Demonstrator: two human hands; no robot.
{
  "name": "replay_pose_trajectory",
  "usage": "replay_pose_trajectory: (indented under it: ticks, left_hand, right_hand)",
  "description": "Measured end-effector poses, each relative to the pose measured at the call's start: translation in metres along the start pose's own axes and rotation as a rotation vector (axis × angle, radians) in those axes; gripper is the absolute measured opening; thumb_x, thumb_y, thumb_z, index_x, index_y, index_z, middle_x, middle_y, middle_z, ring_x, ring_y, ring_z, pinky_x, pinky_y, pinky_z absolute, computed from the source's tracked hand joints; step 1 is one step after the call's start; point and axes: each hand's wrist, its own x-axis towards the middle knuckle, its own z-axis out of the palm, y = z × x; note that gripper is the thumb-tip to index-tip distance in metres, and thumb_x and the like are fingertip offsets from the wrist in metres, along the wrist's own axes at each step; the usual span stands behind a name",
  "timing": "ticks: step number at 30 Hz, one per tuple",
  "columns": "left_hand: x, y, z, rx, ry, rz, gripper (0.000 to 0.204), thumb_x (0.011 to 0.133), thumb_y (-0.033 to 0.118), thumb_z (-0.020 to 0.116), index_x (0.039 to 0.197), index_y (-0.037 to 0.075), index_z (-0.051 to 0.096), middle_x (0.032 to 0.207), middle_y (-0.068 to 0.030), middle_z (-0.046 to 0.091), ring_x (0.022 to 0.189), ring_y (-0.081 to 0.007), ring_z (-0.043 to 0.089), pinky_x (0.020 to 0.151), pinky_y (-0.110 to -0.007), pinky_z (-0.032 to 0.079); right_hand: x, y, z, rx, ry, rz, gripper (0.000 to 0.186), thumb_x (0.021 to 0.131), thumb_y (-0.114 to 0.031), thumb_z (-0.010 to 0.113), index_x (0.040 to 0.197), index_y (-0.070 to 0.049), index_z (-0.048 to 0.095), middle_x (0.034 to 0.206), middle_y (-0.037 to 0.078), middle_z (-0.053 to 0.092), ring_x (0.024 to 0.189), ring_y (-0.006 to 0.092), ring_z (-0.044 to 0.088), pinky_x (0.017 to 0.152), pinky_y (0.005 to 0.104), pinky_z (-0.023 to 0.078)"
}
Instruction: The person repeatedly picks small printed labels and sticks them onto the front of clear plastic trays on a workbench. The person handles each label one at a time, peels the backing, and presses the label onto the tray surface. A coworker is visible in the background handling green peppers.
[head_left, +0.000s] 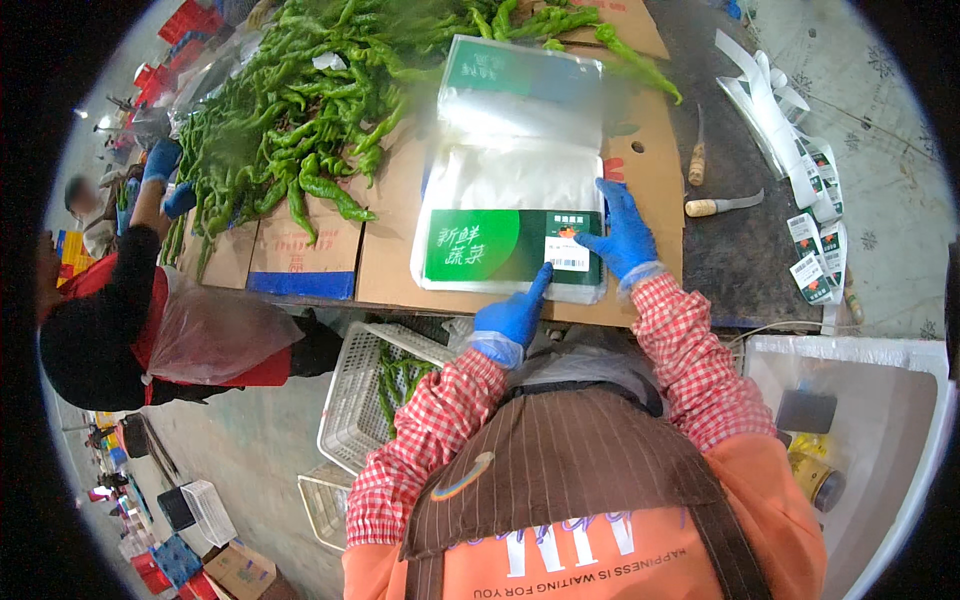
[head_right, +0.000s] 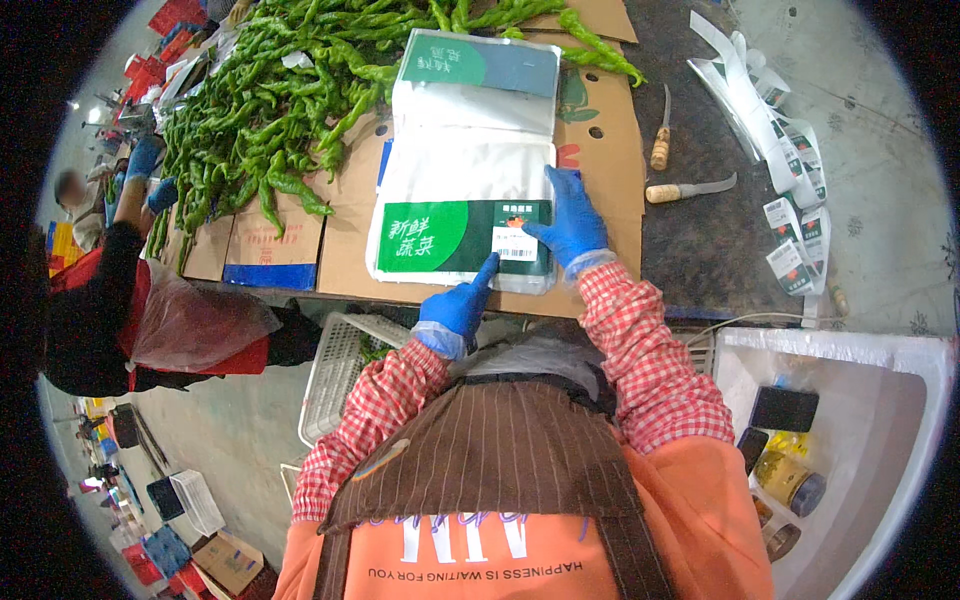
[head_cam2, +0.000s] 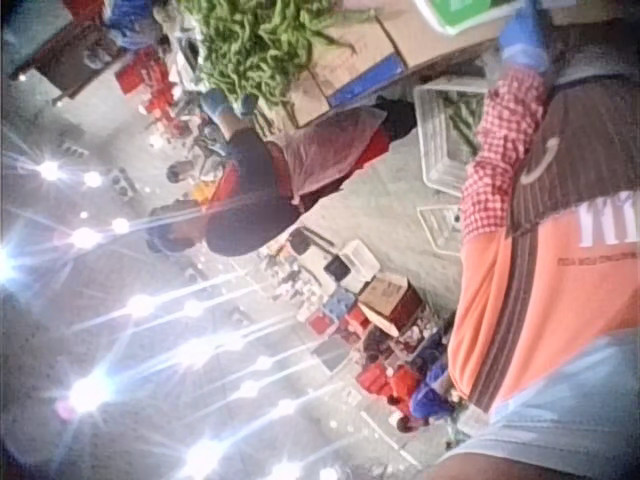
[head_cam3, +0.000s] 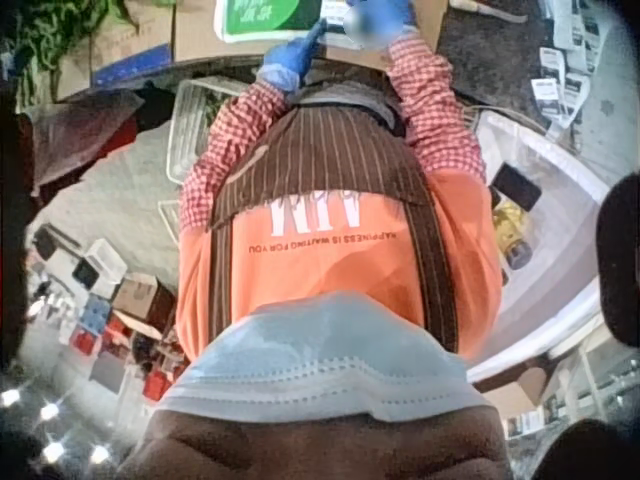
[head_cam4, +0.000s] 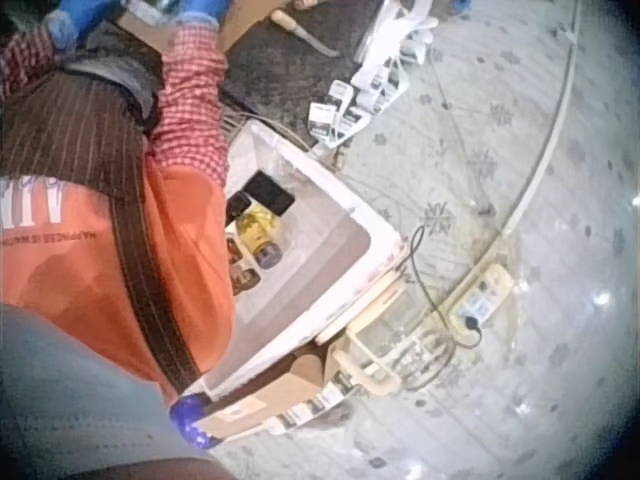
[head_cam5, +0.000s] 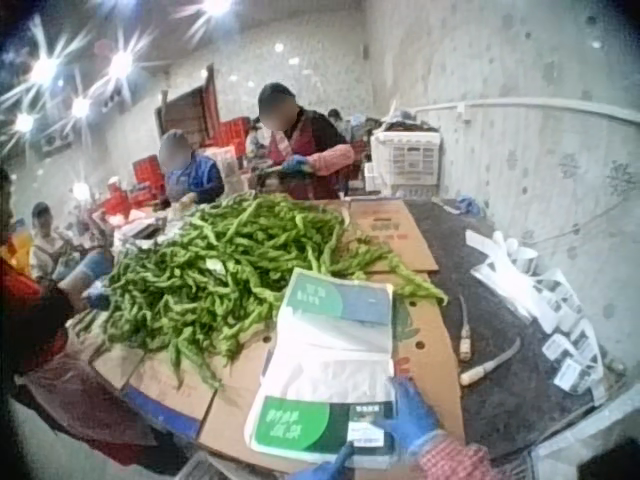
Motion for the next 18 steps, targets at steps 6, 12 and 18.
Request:
replay_pose_trajectory:
  ticks: [6,12,18]
  left_hand:
    - [-0.021,-0.018,0.014,-0.400,0.281,-0.059,0.034,0.079,0.021,0.049,0.112,0.030,0.045,0.076,-0.0195,0.055,0.065,-0.0285,0.057,0.054,-0.033,0.044]
    - [-0.059,-0.051,0.021,-0.802,0.306,-0.310,0.026,0.080,0.010,0.048,0.105,0.011,0.053,0.080,-0.0016,0.059,0.053,-0.0031,0.047,0.049,-0.018,0.041]
    - [-0.074,-0.057,0.024,-0.967,0.415,-0.351,0.026,0.076,0.010,0.054,0.101,0.014,0.056,0.054,-0.0012,0.050,0.045,-0.0049,0.044,0.044,-0.020,0.039]
  right_hand:
    - [-0.020,0.020,-0.033,0.229,-0.069,0.210,0.042,0.062,-0.003,0.064,0.102,-0.010,0.051,0.106,0.008,0.046,0.081,0.0175,0.048,0.074,0.0283,0.042]
    - [-0.032,0.017,-0.042,0.262,-0.370,-0.019,0.033,0.058,-0.007,0.066,0.090,-0.014,0.058,0.106,0.004,0.046,0.100,0.0214,0.043,0.086,0.0298,0.037]
    - [-0.019,0.013,-0.027,0.144,-0.515,-0.093,0.022,0.062,-0.010,0.063,0.083,-0.013,0.061,0.099,0.005,0.049,0.090,0.0187,0.049,0.079,0.0281,0.040]
